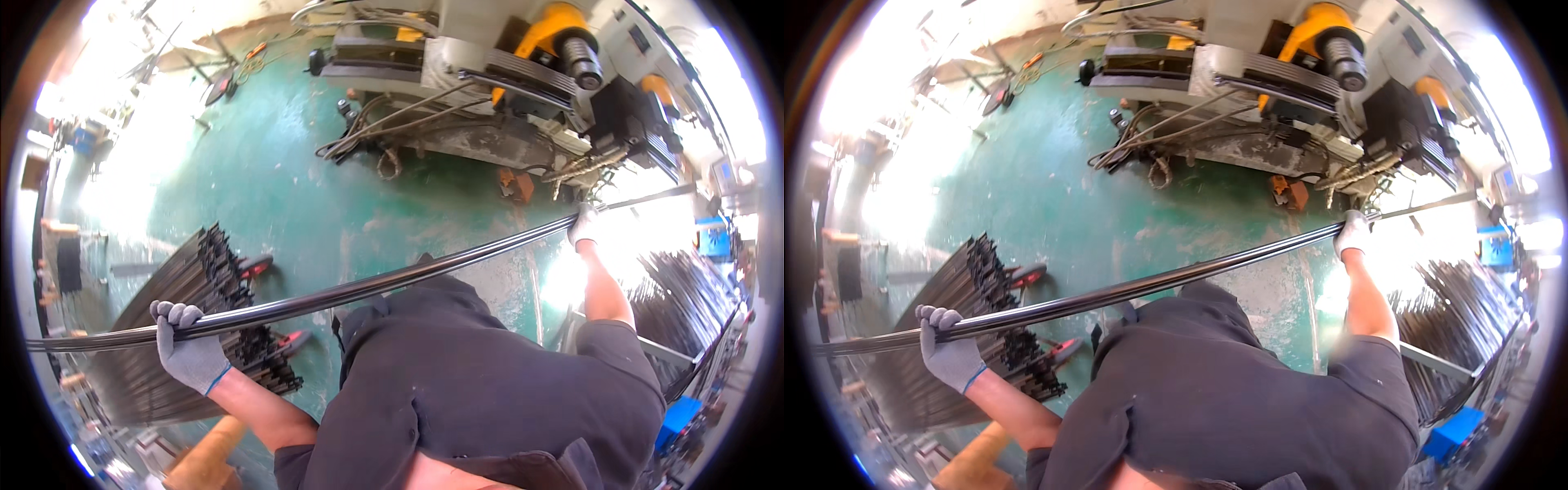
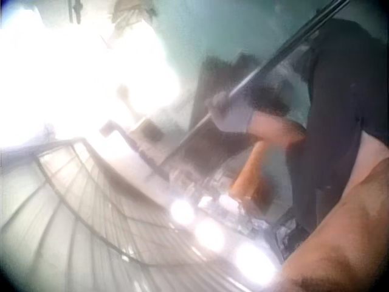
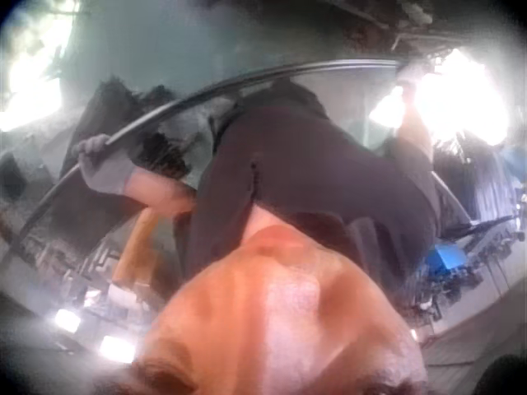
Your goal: The person picks up bundles of long metal rods from a floor rack and feeds them into a yellow industrial bending machine. After the machine bends the rods, the person removes the finished pieces and stacks them on a nearby pile.
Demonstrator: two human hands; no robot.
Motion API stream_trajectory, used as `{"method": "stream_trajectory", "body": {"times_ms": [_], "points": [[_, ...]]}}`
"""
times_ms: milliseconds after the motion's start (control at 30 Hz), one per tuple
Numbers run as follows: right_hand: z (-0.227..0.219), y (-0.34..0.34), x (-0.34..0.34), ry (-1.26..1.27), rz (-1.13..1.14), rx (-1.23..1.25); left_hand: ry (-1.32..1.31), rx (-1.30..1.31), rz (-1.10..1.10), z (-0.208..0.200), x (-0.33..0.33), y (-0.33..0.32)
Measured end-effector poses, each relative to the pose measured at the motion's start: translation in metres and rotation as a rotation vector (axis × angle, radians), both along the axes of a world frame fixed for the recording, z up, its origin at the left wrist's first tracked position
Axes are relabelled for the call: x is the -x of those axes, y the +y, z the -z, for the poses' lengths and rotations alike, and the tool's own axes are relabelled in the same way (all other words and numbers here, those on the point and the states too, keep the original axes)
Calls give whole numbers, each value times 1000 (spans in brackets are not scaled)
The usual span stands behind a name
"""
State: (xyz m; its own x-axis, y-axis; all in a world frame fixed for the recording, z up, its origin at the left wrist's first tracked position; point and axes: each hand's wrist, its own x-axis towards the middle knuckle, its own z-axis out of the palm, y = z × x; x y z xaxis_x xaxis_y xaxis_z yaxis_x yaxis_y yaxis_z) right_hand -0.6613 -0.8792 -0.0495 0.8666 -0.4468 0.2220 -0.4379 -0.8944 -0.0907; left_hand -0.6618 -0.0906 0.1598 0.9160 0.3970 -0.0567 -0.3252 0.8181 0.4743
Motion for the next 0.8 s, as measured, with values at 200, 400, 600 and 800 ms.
{"method": "stream_trajectory", "body": {"times_ms": [200,400,600,800], "points": [[9,51,-11,-813,353,-2471,117,-248,212,-4,-94,-175],[-40,102,-77,-1132,491,-2309,-23,-290,519,7,-181,-263],[-53,-4,-87,-1384,482,-1920,-110,-204,466,-10,-309,-206],[-79,-26,-156,-1440,473,-1834,-5,-144,559,59,-396,-243]]}}
